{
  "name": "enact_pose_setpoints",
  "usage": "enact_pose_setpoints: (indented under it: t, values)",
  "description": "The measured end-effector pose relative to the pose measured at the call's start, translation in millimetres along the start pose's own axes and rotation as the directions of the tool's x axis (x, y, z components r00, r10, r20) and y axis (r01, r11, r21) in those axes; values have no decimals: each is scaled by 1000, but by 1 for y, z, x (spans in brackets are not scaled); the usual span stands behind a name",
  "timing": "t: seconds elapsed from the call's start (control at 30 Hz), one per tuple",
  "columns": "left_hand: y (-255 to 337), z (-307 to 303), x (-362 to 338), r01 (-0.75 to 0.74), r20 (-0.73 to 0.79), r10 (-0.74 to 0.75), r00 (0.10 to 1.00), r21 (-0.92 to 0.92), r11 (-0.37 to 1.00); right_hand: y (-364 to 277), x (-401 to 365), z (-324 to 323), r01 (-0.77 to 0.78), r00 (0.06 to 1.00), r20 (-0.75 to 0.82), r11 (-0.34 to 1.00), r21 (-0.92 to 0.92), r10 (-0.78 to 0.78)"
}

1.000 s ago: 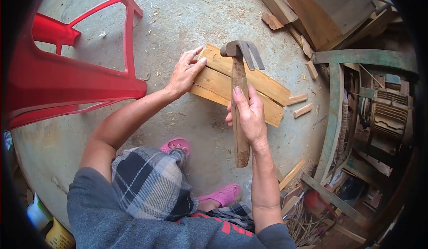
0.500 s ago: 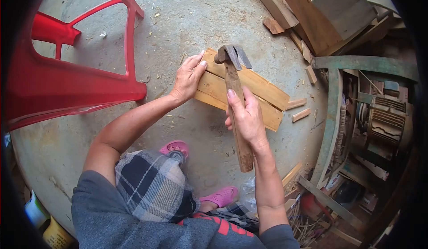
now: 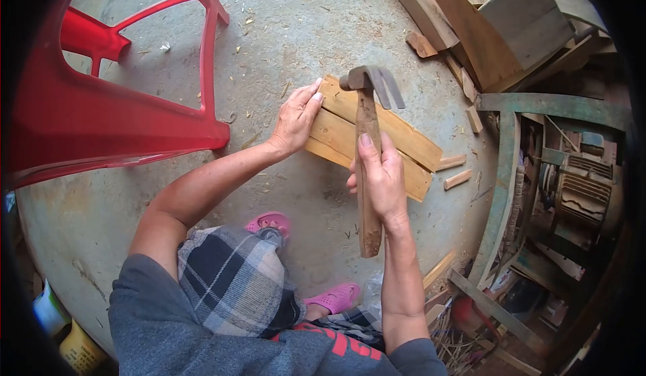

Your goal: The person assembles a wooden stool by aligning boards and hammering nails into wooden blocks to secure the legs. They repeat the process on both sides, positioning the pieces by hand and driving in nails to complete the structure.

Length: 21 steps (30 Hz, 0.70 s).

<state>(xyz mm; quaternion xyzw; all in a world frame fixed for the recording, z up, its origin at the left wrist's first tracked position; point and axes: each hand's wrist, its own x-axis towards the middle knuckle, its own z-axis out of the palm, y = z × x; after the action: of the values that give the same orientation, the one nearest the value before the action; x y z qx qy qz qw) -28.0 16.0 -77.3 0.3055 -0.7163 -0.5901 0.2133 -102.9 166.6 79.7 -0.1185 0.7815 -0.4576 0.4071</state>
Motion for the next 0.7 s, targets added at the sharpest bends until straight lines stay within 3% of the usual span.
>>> enact_pose_setpoints:
  t: [0.03, 0.07, 0.13, 0.17, 0.2, 0.27, 0.3, 0.47, 0.53, 0.57, 0.6, 0.67, 0.7]
  values:
    - [0, 1, 1, -16, -7, 16, 1000, -2, 1000, -10, -9, -1, 95, 995, -7, 995, -17, -96]
    - [-1, 1, 3, -34, -12, 34, 999, -6, 999, -23, -18, 1, 84, 996, -5, 996, -18, -84]
    - [0, 2, 2, -16, -3, 16, 1000, -12, 1000, -42, -33, 2, 356, 927, -121, 934, -9, -354]
    - [1, 2, 1, -3, -4, 3, 1000, -10, 1000, -41, -35, -1, 448, 887, -107, 894, -29, -448]
    - [2, 1, 2, 3, -11, -3, 1000, -7, 1000, -35, -32, 0, 449, 887, -109, 893, -29, -449]
    - [3, -1, 3, -6, -16, 6, 1000, -2, 1000, -5, -13, 4, 282, 957, -45, 953, -109, -288]
    - [6, 0, 3, -8, -15, 8, 1000, 0, 1000, -3, 1, 8, 28, 1000, 18, 982, -185, -25]
    - [-1, -1, 4, -39, -8, 39, 999, 11, 999, -31, -16, 1, 68, 998, 16, 981, -180, -66]
    - [2, -1, 3, 3, 2, -3, 1000, -10, 1000, -47, -32, 4, 416, 890, -157, 903, -104, -428]
    - [3, -1, 3, 7, 2, -7, 1000, -17, 1000, -45, -34, 3, 513, 832, -171, 849, -125, -527]
    - [3, -2, 2, 6, 3, -6, 1000, -14, 1000, -36, -31, 4, 514, 832, -173, 849, -122, -528]
    - [2, -1, 3, -16, -10, 16, 1000, 0, 1000, 3, -13, 5, 350, 929, -49, 914, -207, -367]
    - [4, 1, 1, -28, -10, 28, 1000, -3, 1000, 4, 6, 11, 165, 984, -9, 926, -338, -179]
